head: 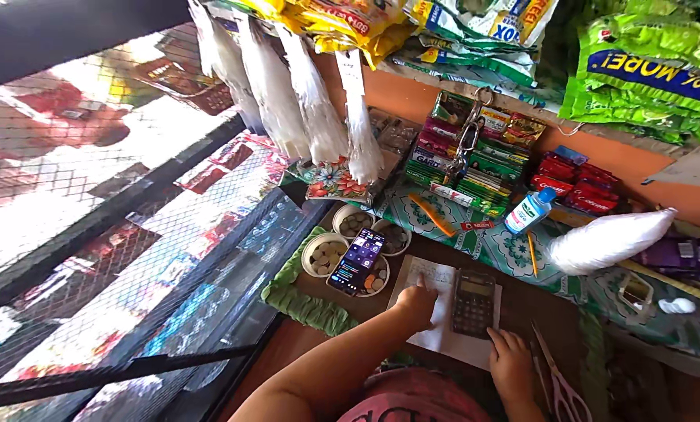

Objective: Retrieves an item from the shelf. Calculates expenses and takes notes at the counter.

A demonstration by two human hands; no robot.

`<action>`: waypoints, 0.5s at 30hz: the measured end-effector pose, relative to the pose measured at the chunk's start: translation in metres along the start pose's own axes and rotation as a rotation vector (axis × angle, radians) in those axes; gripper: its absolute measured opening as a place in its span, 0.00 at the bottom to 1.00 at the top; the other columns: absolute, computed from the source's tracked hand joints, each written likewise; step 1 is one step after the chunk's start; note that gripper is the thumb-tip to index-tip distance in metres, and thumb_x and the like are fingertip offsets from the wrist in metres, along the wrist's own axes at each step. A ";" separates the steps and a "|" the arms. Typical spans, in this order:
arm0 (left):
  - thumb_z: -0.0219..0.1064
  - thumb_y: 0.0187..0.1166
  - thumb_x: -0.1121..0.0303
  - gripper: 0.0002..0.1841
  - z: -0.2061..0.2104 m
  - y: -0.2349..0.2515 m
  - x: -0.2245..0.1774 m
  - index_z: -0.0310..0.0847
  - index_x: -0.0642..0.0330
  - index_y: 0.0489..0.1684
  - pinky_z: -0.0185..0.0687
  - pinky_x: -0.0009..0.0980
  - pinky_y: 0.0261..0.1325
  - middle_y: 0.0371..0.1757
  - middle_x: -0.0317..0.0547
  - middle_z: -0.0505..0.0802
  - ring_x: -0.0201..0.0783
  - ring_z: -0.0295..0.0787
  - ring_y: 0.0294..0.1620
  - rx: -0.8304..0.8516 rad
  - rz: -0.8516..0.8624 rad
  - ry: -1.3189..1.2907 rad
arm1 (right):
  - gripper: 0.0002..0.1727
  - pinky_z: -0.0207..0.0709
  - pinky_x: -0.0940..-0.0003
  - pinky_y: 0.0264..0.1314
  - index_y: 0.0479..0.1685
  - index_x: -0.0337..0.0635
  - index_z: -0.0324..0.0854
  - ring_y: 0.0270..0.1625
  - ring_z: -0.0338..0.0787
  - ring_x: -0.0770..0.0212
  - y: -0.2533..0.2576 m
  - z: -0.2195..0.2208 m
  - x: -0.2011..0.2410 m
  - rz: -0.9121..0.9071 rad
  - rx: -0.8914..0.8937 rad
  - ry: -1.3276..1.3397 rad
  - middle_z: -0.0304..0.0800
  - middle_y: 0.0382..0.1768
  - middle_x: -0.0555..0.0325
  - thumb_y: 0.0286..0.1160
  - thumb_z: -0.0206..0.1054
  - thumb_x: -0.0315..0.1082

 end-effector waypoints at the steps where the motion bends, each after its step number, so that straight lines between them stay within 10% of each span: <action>1: 0.84 0.43 0.35 0.54 -0.001 0.002 0.000 0.69 0.38 0.82 0.88 0.64 0.44 0.93 0.69 0.48 0.73 0.88 0.51 0.000 0.002 0.004 | 0.19 0.78 0.49 0.73 0.65 0.75 0.87 0.73 0.81 0.58 0.000 -0.001 0.000 -0.001 0.007 -0.004 0.87 0.67 0.71 0.77 0.63 0.45; 15: 0.86 0.45 0.40 0.52 -0.015 -0.007 -0.001 0.69 0.39 0.81 0.88 0.64 0.46 0.92 0.71 0.50 0.74 0.87 0.53 0.030 0.031 0.027 | 0.26 0.76 0.44 0.73 0.60 0.78 0.89 0.79 0.72 0.52 0.020 -0.035 0.044 0.043 0.128 0.053 0.74 0.79 0.67 0.56 0.71 0.41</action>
Point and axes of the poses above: each hand's wrist, its own y-axis towards the middle knuckle, its own z-axis out of the palm, x = y × z, the point moved 2 cm from there along y, towards the middle knuckle
